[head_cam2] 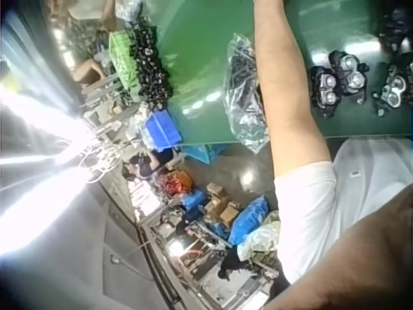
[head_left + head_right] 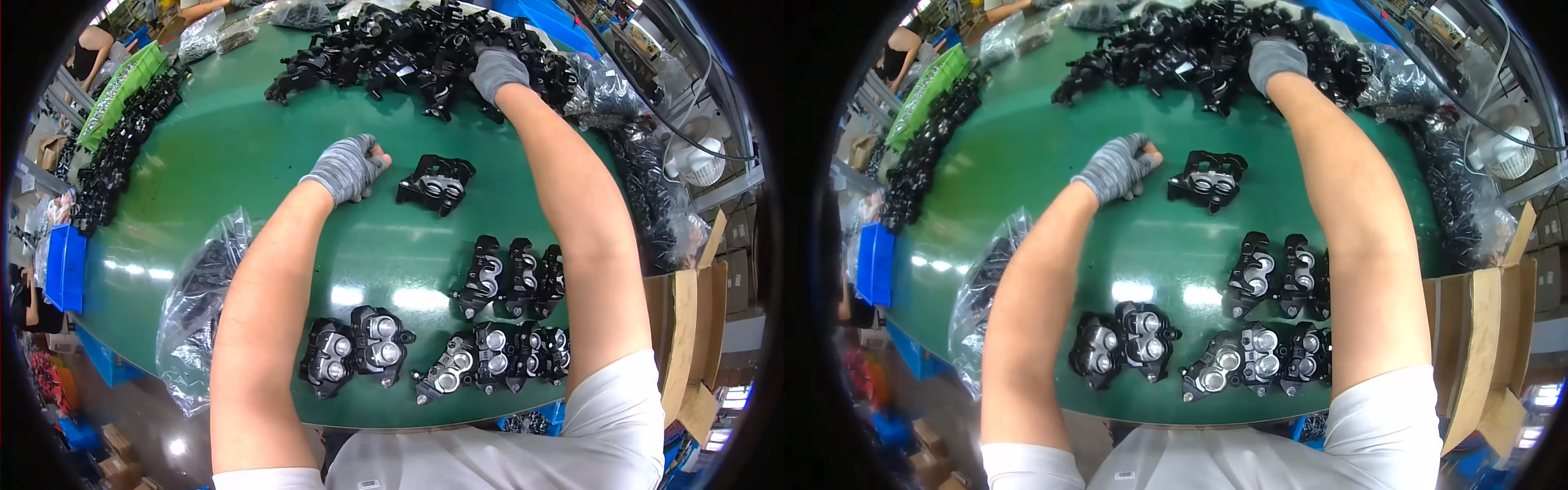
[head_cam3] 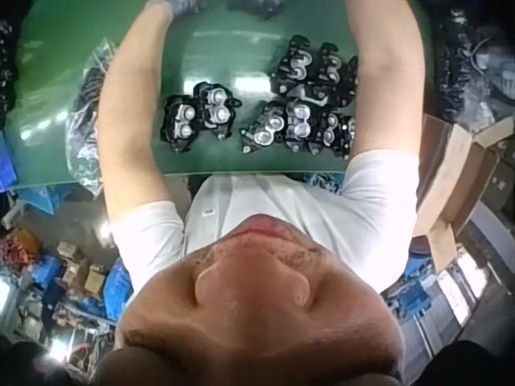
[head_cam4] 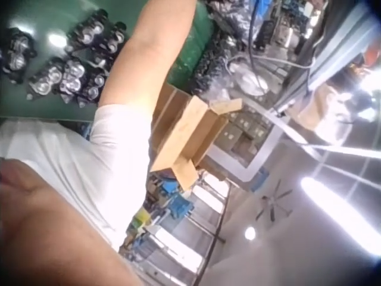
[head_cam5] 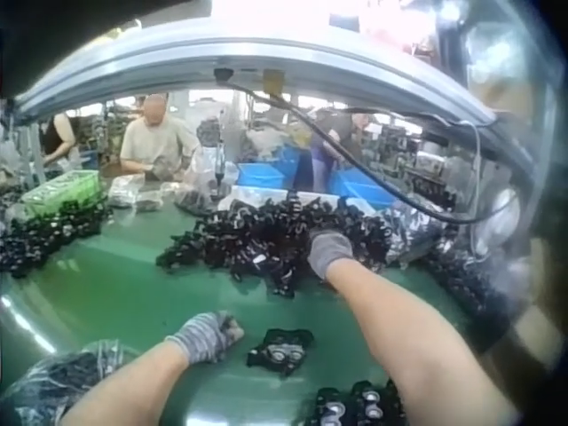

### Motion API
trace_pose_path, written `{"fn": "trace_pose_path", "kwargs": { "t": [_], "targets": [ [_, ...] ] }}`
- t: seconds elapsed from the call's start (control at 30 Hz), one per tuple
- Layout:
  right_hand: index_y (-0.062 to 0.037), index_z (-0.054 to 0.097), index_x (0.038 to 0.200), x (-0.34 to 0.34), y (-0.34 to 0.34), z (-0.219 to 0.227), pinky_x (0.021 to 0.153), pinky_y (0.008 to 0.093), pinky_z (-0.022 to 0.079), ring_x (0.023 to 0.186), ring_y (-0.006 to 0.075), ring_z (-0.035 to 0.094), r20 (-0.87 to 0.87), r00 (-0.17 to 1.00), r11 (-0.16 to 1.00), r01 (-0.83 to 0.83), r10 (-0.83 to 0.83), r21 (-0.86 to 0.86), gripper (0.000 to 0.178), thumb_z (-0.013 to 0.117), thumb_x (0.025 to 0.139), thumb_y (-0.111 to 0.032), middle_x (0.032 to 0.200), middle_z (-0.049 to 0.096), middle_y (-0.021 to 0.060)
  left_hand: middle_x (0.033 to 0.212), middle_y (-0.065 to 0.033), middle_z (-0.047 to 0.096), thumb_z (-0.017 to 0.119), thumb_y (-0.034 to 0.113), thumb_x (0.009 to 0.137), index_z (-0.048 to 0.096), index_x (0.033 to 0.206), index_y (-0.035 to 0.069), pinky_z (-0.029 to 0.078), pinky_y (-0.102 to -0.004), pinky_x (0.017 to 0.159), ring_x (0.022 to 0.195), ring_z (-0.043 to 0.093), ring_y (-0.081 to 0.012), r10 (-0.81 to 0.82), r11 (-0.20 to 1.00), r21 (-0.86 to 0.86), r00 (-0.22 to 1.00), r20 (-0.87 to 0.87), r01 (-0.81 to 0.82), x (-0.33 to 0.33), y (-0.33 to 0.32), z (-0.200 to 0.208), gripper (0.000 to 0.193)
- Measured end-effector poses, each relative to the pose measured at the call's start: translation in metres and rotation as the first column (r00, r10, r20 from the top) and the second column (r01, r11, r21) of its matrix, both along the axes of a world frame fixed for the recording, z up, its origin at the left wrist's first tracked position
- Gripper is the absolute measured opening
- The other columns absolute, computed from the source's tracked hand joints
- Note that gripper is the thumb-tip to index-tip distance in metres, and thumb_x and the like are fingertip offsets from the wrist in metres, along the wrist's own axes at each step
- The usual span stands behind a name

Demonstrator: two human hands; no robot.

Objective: Assembling, inspecting, and tightening small metal mechanical components on a production line.

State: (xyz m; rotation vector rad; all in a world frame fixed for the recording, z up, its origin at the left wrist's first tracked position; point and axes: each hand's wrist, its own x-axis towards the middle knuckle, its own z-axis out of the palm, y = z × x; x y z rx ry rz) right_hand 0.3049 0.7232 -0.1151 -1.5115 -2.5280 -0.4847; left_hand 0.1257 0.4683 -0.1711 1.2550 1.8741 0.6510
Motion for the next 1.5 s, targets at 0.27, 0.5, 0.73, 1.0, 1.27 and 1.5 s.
{"fn": "trace_pose_path", "kwargs": {
  "t": [0.27, 0.5, 0.73, 1.0, 1.27, 1.5],
  "targets": [
    [-0.0148, 0.067, 0.128, 0.022, -0.009, 0.002, 0.096, 0.0494, 0.056, 0.113, 0.0387, 0.068, -0.038, 0.980, 0.980, -0.198, 0.197, -0.033, 0.033, 0.059, 0.097, -0.025, 0.124, 0.069, 0.0181, 0.080, -0.0135, 0.071, 0.065, 0.053, 0.098, 0.065, 0.105, 0.003, 0.057, -0.0365, 0.066, 0.063, 0.068, -0.0212, -0.079, 0.992, 0.083, 0.987, -0.139, 0.091, 0.004, 0.007, 0.007, 0.050],
    [-0.0068, 0.065, 0.131, 0.076, -0.050, 0.016, 0.106, 0.0449, 0.048, 0.127, 0.0378, 0.060, -0.261, 0.947, 0.951, -0.240, 0.186, -0.193, 0.044, 0.053, 0.102, -0.038, 0.134, 0.064, 0.0223, 0.132, -0.0232, 0.067, 0.056, 0.069, 0.095, 0.063, 0.138, 0.006, 0.049, -0.0437, 0.106, 0.124, 0.064, -0.0380, -0.258, 0.964, 0.016, 0.950, -0.178, 0.265, 0.040, 0.018, 0.016, 0.076],
    [-0.0050, 0.073, 0.111, 0.172, -0.078, 0.043, 0.093, 0.0368, 0.054, 0.099, 0.0245, 0.070, -0.371, 0.881, 0.889, -0.395, 0.295, -0.233, 0.028, 0.073, 0.084, -0.009, 0.107, 0.074, 0.0145, 0.135, -0.0197, 0.067, 0.073, 0.049, 0.091, 0.058, 0.144, 0.013, 0.050, -0.0418, 0.106, 0.125, 0.064, -0.0352, -0.365, 0.897, 0.155, 0.893, -0.264, 0.413, 0.062, 0.018, 0.022, 0.066],
    [-0.0081, 0.077, 0.106, 0.308, -0.159, 0.033, 0.084, 0.0358, 0.056, 0.087, 0.0240, 0.071, -0.389, 0.919, 0.820, -0.177, -0.060, -0.545, 0.026, 0.077, 0.080, -0.008, 0.096, 0.076, 0.0134, 0.130, -0.0229, 0.067, 0.070, 0.024, 0.097, 0.041, 0.156, 0.016, 0.050, -0.0437, 0.105, 0.119, 0.066, -0.0396, -0.320, 0.916, 0.124, 0.879, -0.352, 0.383, 0.058, -0.040, 0.011, 0.067],
    [-0.0042, 0.076, 0.102, 0.369, -0.216, -0.005, 0.088, 0.0364, 0.055, 0.097, 0.0223, 0.069, -0.358, 0.911, 0.647, -0.147, -0.206, -0.748, 0.023, 0.071, 0.080, -0.003, 0.100, 0.075, 0.0110, 0.143, -0.0274, 0.056, 0.067, 0.020, 0.097, 0.031, 0.161, 0.013, 0.043, -0.0445, 0.114, 0.130, 0.057, -0.0422, -0.381, 0.892, -0.002, 0.750, -0.541, 0.452, 0.099, -0.097, 0.040, 0.074],
    [-0.0012, 0.075, 0.099, 0.365, -0.212, -0.013, 0.087, 0.0339, 0.055, 0.096, 0.0192, 0.068, -0.484, 0.869, 0.623, -0.436, 0.103, -0.649, 0.022, 0.063, 0.080, -0.003, 0.102, 0.074, 0.0100, 0.147, -0.0306, 0.052, 0.064, 0.024, 0.099, 0.027, 0.161, 0.004, 0.040, -0.0454, 0.117, 0.136, 0.051, -0.0448, -0.381, 0.890, -0.063, 0.660, -0.648, 0.452, 0.113, -0.111, 0.039, 0.075]
  ]
}}
